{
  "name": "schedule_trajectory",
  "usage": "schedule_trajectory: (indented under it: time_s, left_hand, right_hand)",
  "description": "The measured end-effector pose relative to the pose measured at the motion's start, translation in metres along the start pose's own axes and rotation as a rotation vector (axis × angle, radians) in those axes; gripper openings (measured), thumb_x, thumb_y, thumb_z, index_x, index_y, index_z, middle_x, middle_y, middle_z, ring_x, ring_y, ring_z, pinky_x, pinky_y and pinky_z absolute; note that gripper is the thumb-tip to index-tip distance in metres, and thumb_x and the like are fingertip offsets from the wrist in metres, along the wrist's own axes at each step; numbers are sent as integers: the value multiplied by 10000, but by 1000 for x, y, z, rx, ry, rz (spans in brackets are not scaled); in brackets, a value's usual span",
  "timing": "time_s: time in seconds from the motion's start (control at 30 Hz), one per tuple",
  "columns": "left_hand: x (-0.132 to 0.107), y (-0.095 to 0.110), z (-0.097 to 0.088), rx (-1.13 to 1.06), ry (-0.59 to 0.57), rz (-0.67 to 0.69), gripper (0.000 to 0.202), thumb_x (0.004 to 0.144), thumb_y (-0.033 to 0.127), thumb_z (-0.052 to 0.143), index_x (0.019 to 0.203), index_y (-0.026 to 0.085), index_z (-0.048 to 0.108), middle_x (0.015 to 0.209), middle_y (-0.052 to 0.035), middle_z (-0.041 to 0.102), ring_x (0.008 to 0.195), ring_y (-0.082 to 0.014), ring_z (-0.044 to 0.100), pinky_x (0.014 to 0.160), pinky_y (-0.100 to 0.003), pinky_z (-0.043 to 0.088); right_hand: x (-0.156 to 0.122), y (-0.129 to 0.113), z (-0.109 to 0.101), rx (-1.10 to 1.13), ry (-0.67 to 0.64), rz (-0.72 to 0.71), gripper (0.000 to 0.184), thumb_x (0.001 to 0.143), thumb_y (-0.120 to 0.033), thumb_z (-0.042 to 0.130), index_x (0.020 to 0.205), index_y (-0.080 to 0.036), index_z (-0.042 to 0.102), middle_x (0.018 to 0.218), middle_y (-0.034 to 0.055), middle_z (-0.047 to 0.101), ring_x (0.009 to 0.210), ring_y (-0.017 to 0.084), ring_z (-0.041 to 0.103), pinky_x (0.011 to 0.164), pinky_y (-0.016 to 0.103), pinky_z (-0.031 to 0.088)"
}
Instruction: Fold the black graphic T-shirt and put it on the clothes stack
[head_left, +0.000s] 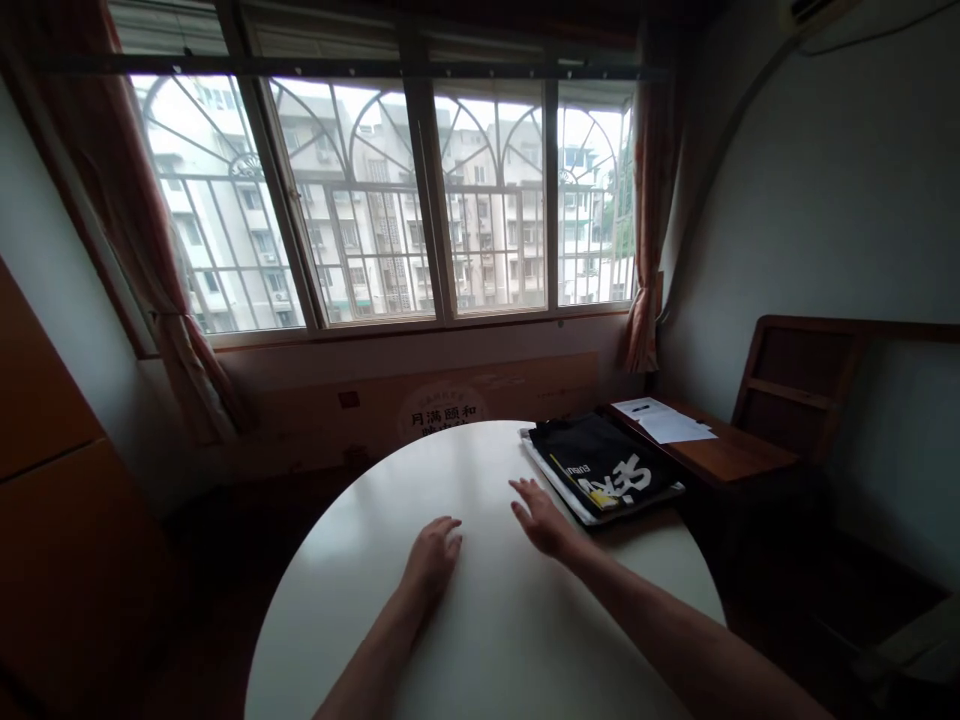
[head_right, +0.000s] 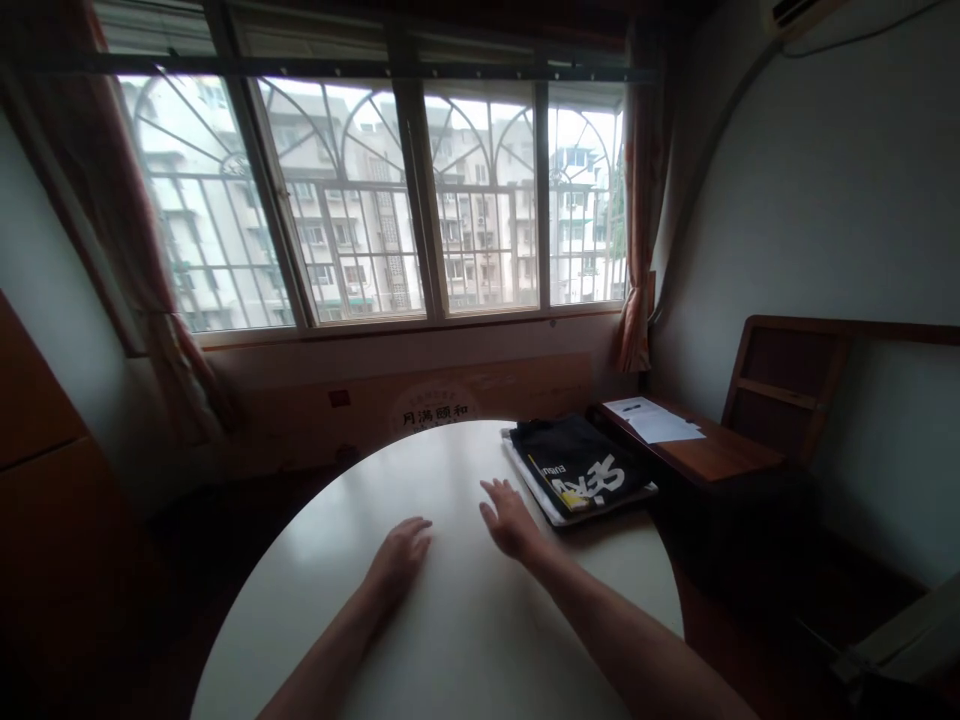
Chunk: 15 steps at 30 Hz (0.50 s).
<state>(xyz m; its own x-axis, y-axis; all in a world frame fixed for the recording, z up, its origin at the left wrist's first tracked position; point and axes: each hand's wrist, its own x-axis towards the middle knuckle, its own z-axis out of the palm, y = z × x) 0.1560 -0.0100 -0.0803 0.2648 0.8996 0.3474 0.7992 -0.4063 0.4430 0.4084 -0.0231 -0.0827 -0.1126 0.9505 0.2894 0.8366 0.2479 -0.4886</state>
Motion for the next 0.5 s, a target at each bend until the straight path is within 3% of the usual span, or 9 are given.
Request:
schedule_trajectory:
  time_s: [0.07,0.17,0.5]
  left_hand:
    - [-2,-7,7,-9,9,19,338,861,187,543,1141,131,724,1270,-147,685,1236,-258,612,1113,-410,437]
    - [-1,-18,11,-34,65,33,321,851,172,566,1124,155,734,1243,-130,701,1211,-253,628,1094,-416,459]
    - [-5,-24,-3,-125,234,-53,312,811,103,536,1034,170,743,1150,-87,739,1131,-238,671,1056,-415,498]
  right_hand:
    - [-8,-12,24,-2,-30,-1,565,986,-366,419,1521,-184,414,1587,144,372,1507,301,242,1212,476,217]
    - [-15,-16,40,-44,-71,-66,640,922,-344,532,1537,-241,385,1611,127,330,1522,325,174,1228,509,139]
    - [-19,-20,31,-64,-88,-58,634,915,-305,508,1534,-233,389,1599,112,361,1519,299,201,1233,492,136]
